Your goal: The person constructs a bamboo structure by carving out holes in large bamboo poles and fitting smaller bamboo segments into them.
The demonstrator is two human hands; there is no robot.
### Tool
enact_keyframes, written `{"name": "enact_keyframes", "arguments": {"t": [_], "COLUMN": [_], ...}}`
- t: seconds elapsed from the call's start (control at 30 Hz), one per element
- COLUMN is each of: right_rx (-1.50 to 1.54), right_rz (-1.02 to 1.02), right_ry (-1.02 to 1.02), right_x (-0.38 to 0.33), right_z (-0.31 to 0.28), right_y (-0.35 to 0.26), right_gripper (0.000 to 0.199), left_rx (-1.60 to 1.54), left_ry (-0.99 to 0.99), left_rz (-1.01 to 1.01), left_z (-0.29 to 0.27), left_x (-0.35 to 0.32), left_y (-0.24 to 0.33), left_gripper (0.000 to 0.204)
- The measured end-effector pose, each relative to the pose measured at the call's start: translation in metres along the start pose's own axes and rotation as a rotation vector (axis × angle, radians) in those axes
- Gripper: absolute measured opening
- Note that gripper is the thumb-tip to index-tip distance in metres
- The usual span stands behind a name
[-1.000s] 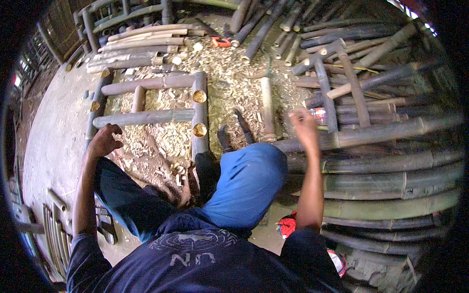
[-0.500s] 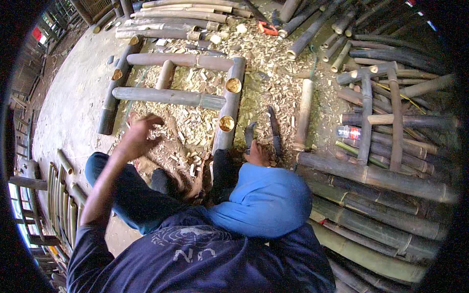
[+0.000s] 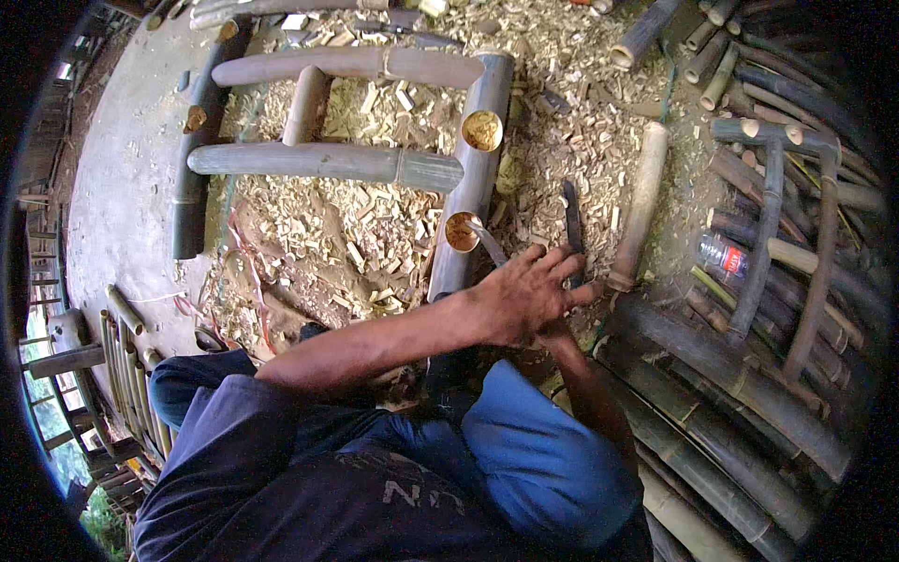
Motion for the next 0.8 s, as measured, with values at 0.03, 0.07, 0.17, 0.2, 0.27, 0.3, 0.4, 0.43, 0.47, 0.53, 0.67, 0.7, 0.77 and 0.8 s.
{"name": "enact_keyframes", "arguments": {"t": [0.03,0.07,0.17,0.2,0.27,0.3,0.4,0.43,0.47,0.53,0.67,0.7,0.77,0.8], "right_rx": [-0.031,-0.052,-0.172,-0.221,-0.325,-0.378,-0.564,-0.632,-0.704,-0.859,-1.081,-1.123,-1.206,-1.208], "right_rz": [0.000,0.008,-0.012,-0.028,-0.056,-0.074,-0.120,-0.141,-0.158,-0.213,-0.320,-0.376,-0.493,-0.483], "right_ry": [0.013,0.044,0.092,0.095,0.107,0.114,0.129,0.132,0.133,0.118,0.175,0.170,0.156,0.168], "right_x": [0.001,-0.003,-0.003,-0.002,-0.001,0.000,-0.001,-0.003,-0.006,-0.011,-0.014,-0.014,-0.018,-0.025], "right_z": [-0.003,-0.014,-0.026,-0.027,-0.031,-0.034,-0.040,-0.043,-0.044,-0.035,-0.027,-0.022,-0.012,-0.003], "right_y": [-0.005,-0.004,-0.024,-0.035,-0.057,-0.070,-0.111,-0.126,-0.143,-0.182,-0.229,-0.238,-0.257,-0.273], "right_gripper": [0.053,0.053,0.053,0.053,0.052,0.052,0.052,0.052,0.052,0.052,0.040,0.039,0.038,0.035], "left_rx": [0.015,-0.025,-0.135,-0.191,-0.293,-0.341,-0.401,-0.428,-0.469,-0.464,-0.506,-0.509,-0.610,-0.638], "left_ry": [-0.080,-0.189,-0.393,-0.379,-0.318,-0.288,-0.106,-0.047,0.044,0.204,0.386,0.443,0.492,0.531], "left_rz": [-0.019,-0.043,-0.070,-0.079,-0.108,-0.116,-0.179,-0.203,-0.231,-0.240,-0.326,-0.344,-0.388,-0.406], "left_z": [0.017,0.036,0.060,0.066,0.067,0.066,0.052,0.048,0.037,0.018,0.001,-0.003,-0.008,-0.011], "left_x": [0.005,0.015,0.024,0.023,0.023,0.023,0.023,0.024,0.022,0.011,0.001,-0.003,-0.013,-0.020], "left_y": [-0.012,-0.020,-0.051,-0.062,-0.083,-0.088,-0.099,-0.103,-0.107,-0.119,-0.137,-0.139,-0.147,-0.152], "left_gripper": [0.087,0.096,0.102,0.103,0.098,0.095,0.077,0.074,0.062,0.062,0.072,0.076,0.085,0.087]}}
Point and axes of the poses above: each hand's wrist, its own x-axis towards the middle knuckle, its own z-axis out of the palm, y = z × x, the point moved 10 cm from there along x, towards the middle knuckle, and after that the axes turned 4 degrees about z, right-handed, at the moved point
